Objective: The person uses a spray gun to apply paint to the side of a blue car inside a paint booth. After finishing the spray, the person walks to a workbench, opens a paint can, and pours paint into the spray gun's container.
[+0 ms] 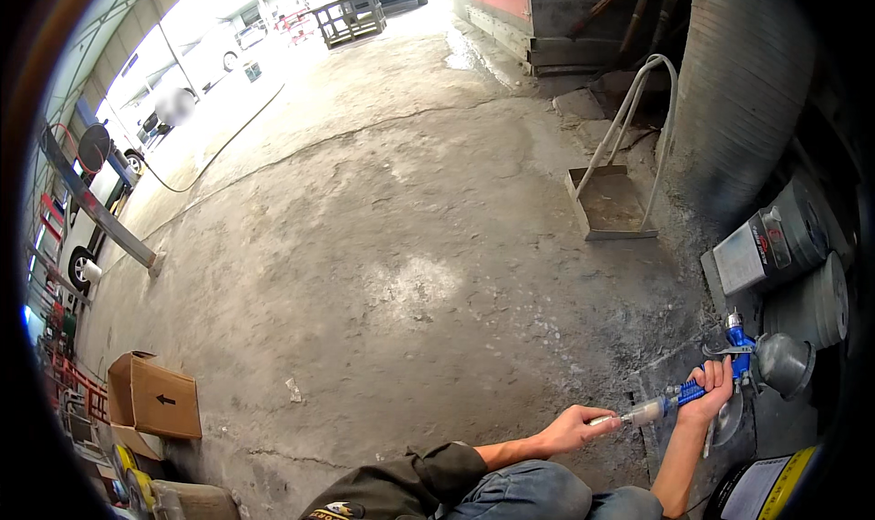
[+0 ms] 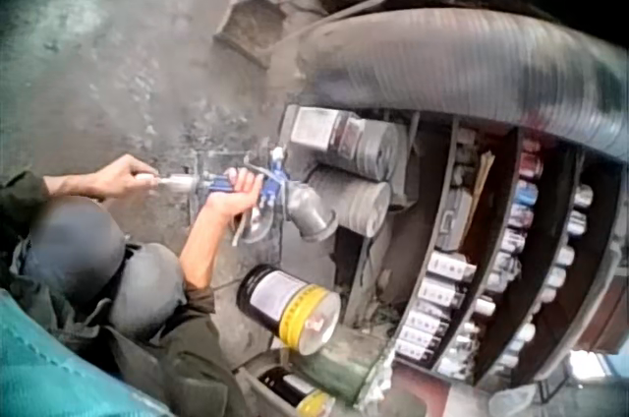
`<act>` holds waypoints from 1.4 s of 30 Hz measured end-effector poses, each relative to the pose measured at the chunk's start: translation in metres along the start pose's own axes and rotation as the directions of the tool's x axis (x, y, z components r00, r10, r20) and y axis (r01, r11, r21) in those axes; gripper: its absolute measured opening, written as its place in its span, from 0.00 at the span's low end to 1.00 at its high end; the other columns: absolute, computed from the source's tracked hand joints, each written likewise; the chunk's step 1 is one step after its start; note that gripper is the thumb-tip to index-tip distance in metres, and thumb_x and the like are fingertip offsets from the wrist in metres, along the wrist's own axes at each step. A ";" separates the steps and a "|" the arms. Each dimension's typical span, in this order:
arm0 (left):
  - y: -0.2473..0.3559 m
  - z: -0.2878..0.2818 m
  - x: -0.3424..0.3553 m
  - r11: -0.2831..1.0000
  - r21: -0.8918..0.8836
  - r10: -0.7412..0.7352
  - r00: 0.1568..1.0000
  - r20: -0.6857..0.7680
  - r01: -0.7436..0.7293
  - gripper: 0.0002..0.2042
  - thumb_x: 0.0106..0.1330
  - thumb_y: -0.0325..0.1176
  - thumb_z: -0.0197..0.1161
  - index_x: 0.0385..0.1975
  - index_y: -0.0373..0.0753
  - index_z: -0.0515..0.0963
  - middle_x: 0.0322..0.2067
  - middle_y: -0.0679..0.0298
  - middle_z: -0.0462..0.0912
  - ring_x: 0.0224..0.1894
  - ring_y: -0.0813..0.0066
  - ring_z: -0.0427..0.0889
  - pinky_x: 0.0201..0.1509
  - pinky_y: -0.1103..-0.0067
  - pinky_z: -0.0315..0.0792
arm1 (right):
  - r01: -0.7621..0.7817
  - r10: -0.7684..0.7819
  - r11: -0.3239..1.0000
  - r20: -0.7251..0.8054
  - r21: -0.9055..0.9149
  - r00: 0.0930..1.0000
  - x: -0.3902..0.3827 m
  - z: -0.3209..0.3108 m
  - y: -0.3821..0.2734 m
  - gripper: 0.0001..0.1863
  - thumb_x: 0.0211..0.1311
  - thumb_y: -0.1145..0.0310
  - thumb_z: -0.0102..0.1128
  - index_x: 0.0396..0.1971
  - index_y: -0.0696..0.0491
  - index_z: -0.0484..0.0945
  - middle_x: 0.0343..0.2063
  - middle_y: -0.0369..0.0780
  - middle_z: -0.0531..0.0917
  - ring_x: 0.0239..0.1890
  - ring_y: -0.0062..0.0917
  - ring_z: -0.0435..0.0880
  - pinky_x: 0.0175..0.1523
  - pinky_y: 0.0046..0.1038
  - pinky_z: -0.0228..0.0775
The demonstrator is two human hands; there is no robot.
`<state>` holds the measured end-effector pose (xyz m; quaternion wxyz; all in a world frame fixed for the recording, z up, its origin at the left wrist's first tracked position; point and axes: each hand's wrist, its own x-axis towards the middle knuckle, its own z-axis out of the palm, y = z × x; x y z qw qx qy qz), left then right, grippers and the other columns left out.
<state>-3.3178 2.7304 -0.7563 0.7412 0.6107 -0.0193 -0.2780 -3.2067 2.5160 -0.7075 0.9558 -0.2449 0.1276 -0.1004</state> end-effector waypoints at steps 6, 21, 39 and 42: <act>-0.004 -0.005 0.005 0.947 -0.169 -0.261 0.961 0.095 0.274 0.21 0.68 0.51 0.55 0.42 0.37 0.78 0.17 0.70 0.66 0.22 0.82 0.64 0.25 0.78 0.59 | 0.043 -0.042 0.997 0.021 -0.062 0.999 0.008 0.000 -0.005 0.23 0.71 0.65 0.45 0.13 0.44 0.54 0.12 0.26 0.52 0.14 0.12 0.48 0.20 0.17 0.47; -0.103 -0.103 0.004 0.427 0.894 0.441 0.832 -0.336 0.135 0.18 0.57 0.35 0.61 0.47 0.38 0.73 0.49 0.50 0.73 0.55 0.50 0.68 0.58 0.61 0.65 | -0.286 0.175 0.454 -0.231 -0.844 0.957 -0.036 -0.089 0.018 0.09 0.56 0.73 0.62 0.20 0.50 0.73 0.11 0.29 0.68 0.09 0.12 0.63 0.15 0.20 0.58; 0.101 0.022 0.112 0.199 0.704 0.386 0.715 0.583 -0.681 0.27 0.56 0.46 0.65 0.56 0.44 0.71 0.60 0.49 0.66 0.64 0.45 0.61 0.65 0.57 0.58 | 0.017 0.513 0.119 0.076 -0.993 0.855 -0.086 -0.164 -0.018 0.30 0.56 0.70 0.56 0.62 0.46 0.68 0.45 0.45 0.82 0.42 0.25 0.79 0.52 0.28 0.68; 0.106 0.054 0.122 0.092 0.490 0.270 0.496 0.826 -0.867 0.29 0.51 0.51 0.68 0.54 0.50 0.74 0.60 0.51 0.66 0.61 0.46 0.66 0.62 0.56 0.64 | 0.010 0.601 0.054 0.041 -0.998 0.799 -0.095 -0.178 -0.066 0.30 0.57 0.70 0.55 0.63 0.46 0.66 0.44 0.45 0.82 0.42 0.26 0.79 0.51 0.28 0.68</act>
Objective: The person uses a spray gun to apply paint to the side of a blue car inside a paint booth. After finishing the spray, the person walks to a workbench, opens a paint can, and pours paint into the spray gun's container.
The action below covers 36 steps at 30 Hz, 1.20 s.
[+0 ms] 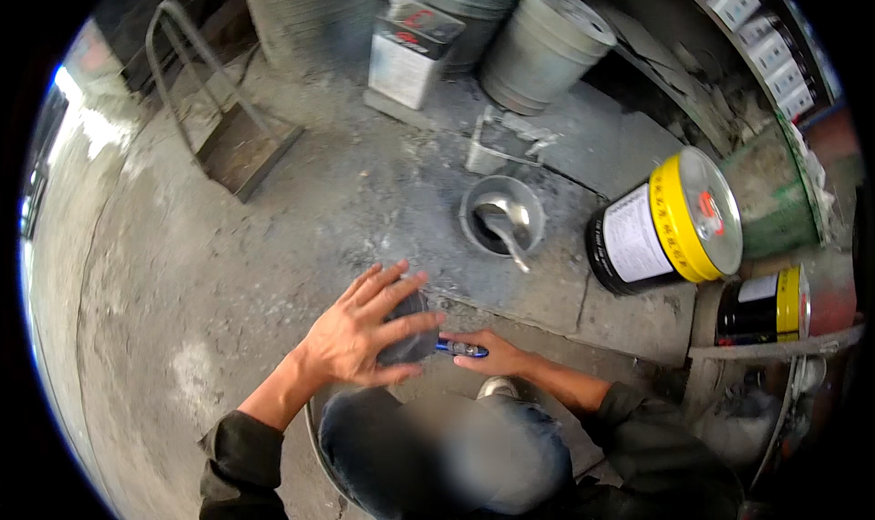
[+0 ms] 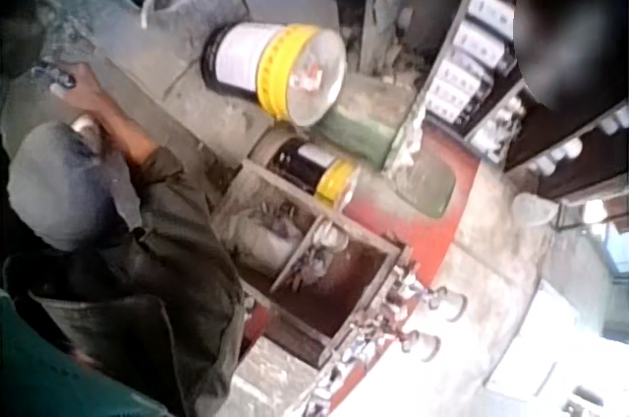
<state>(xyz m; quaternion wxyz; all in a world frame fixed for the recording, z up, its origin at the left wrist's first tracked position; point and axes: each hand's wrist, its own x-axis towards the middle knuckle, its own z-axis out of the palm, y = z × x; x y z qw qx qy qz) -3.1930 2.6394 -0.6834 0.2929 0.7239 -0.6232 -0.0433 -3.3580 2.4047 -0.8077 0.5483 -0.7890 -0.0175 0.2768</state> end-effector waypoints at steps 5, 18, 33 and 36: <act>0.010 0.018 0.042 0.984 0.014 0.177 0.984 0.027 -0.177 0.27 0.51 0.51 0.66 0.53 0.52 0.74 0.55 0.54 0.69 0.54 0.51 0.72 0.54 0.62 0.71 | -0.013 0.016 0.999 -0.053 0.043 0.998 -0.041 -0.018 0.020 0.30 0.58 0.69 0.57 0.63 0.46 0.66 0.36 0.45 0.83 0.34 0.25 0.80 0.44 0.29 0.70; 0.004 0.058 0.108 0.933 -0.078 -0.327 0.916 0.234 0.353 0.37 0.49 0.54 0.69 0.57 0.42 0.67 0.48 0.48 0.72 0.48 0.47 0.76 0.49 0.61 0.73 | -0.279 0.275 0.956 -0.629 0.095 0.727 -0.068 0.027 0.040 0.31 0.55 0.67 0.59 0.62 0.44 0.67 0.25 0.53 0.80 0.24 0.43 0.81 0.32 0.35 0.71; 0.003 0.067 0.133 0.493 -0.362 -0.614 0.611 0.499 0.791 0.49 0.50 0.70 0.59 0.56 0.25 0.68 0.19 0.52 0.79 0.18 0.66 0.83 0.26 0.76 0.78 | -0.148 0.211 0.977 -0.788 0.153 0.578 -0.090 0.047 0.073 0.26 0.57 0.69 0.61 0.58 0.55 0.71 0.44 0.48 0.83 0.44 0.26 0.82 0.48 0.27 0.71; -0.009 0.067 0.129 0.316 -0.567 -0.621 0.618 0.482 0.761 0.46 0.53 0.68 0.59 0.57 0.27 0.67 0.24 0.53 0.78 0.23 0.68 0.83 0.25 0.74 0.79 | -0.194 0.350 0.936 -0.736 0.293 0.579 -0.100 0.046 0.079 0.27 0.56 0.70 0.63 0.58 0.55 0.71 0.40 0.40 0.83 0.40 0.20 0.79 0.46 0.24 0.70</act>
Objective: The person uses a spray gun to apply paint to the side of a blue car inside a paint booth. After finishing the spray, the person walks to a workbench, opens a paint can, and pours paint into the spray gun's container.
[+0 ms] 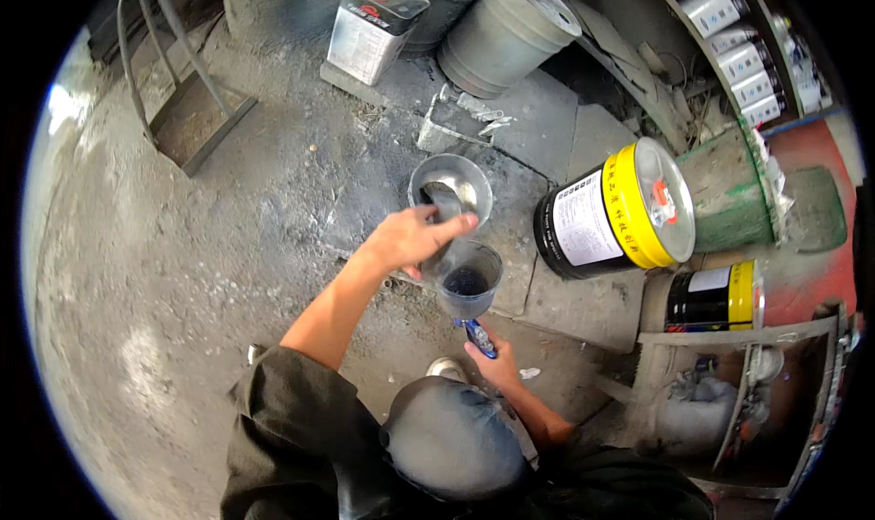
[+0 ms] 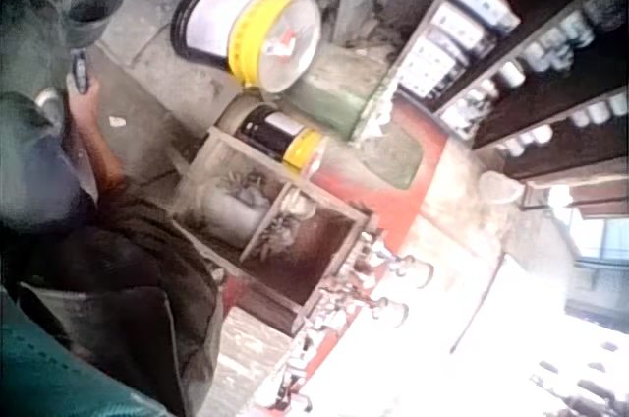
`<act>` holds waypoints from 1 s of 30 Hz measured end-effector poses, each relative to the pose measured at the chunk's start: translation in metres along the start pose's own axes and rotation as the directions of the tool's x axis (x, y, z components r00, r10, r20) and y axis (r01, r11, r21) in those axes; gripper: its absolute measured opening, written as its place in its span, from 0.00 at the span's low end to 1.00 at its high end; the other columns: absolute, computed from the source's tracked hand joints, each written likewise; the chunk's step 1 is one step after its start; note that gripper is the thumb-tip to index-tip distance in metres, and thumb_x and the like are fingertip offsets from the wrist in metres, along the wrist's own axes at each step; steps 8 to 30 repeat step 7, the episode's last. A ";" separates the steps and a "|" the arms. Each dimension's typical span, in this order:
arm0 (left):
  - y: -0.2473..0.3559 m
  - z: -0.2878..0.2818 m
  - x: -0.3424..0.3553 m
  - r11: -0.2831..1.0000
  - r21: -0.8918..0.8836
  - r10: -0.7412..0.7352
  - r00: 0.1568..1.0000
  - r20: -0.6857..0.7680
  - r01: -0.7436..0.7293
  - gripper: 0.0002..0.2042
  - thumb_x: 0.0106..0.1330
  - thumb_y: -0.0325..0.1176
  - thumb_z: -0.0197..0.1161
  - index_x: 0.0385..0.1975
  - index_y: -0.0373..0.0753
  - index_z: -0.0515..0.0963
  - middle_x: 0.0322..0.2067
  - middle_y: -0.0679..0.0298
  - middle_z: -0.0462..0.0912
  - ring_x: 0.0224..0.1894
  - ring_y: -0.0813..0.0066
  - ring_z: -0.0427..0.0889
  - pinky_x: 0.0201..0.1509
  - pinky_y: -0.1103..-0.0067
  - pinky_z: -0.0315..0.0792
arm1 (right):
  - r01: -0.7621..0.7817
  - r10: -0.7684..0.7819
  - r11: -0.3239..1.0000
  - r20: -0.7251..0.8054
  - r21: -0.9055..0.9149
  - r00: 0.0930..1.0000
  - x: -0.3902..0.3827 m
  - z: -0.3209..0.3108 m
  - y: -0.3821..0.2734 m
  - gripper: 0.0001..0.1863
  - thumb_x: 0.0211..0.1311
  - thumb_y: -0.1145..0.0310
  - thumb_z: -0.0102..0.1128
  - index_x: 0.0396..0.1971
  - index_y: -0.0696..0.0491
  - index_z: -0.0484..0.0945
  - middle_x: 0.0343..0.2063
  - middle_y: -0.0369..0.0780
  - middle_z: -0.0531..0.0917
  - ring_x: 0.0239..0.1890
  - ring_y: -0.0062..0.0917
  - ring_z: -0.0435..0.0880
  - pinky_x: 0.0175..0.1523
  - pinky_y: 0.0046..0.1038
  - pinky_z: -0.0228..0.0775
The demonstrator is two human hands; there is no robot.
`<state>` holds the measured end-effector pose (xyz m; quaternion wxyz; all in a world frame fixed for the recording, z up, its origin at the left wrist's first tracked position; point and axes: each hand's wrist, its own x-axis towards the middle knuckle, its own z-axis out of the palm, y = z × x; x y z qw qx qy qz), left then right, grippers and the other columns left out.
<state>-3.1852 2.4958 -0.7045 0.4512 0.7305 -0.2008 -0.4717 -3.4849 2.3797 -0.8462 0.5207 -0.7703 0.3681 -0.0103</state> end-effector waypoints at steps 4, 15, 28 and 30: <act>-0.030 -0.013 0.021 0.966 -0.247 0.025 0.978 -0.209 -0.078 0.50 0.48 0.70 0.59 0.60 0.30 0.65 0.44 0.44 0.79 0.31 0.60 0.85 0.30 0.75 0.80 | -0.065 0.066 0.998 -0.051 0.026 0.996 -0.005 -0.020 0.000 0.28 0.54 0.69 0.67 0.57 0.52 0.73 0.27 0.31 0.79 0.25 0.13 0.73 0.31 0.19 0.67; -0.043 -0.034 0.009 0.993 -0.120 -0.032 0.931 -0.363 -0.013 0.51 0.48 0.72 0.57 0.65 0.34 0.59 0.47 0.43 0.78 0.31 0.59 0.86 0.37 0.69 0.81 | -0.145 0.146 0.989 -0.059 0.017 0.988 -0.013 -0.038 -0.032 0.25 0.54 0.69 0.68 0.55 0.49 0.76 0.22 0.30 0.78 0.19 0.13 0.72 0.21 0.20 0.65; -0.043 -0.034 0.009 0.993 -0.120 -0.032 0.931 -0.363 -0.013 0.51 0.48 0.72 0.57 0.65 0.34 0.59 0.47 0.43 0.78 0.31 0.59 0.86 0.37 0.69 0.81 | -0.145 0.146 0.989 -0.059 0.017 0.988 -0.013 -0.038 -0.032 0.25 0.54 0.69 0.68 0.55 0.49 0.76 0.22 0.30 0.78 0.19 0.13 0.72 0.21 0.20 0.65; -0.043 -0.034 0.009 0.993 -0.120 -0.032 0.931 -0.363 -0.013 0.51 0.48 0.72 0.57 0.65 0.34 0.59 0.47 0.43 0.78 0.31 0.59 0.86 0.37 0.69 0.81 | -0.145 0.146 0.989 -0.059 0.017 0.988 -0.013 -0.038 -0.032 0.25 0.54 0.69 0.68 0.55 0.49 0.76 0.22 0.30 0.78 0.19 0.13 0.72 0.21 0.20 0.65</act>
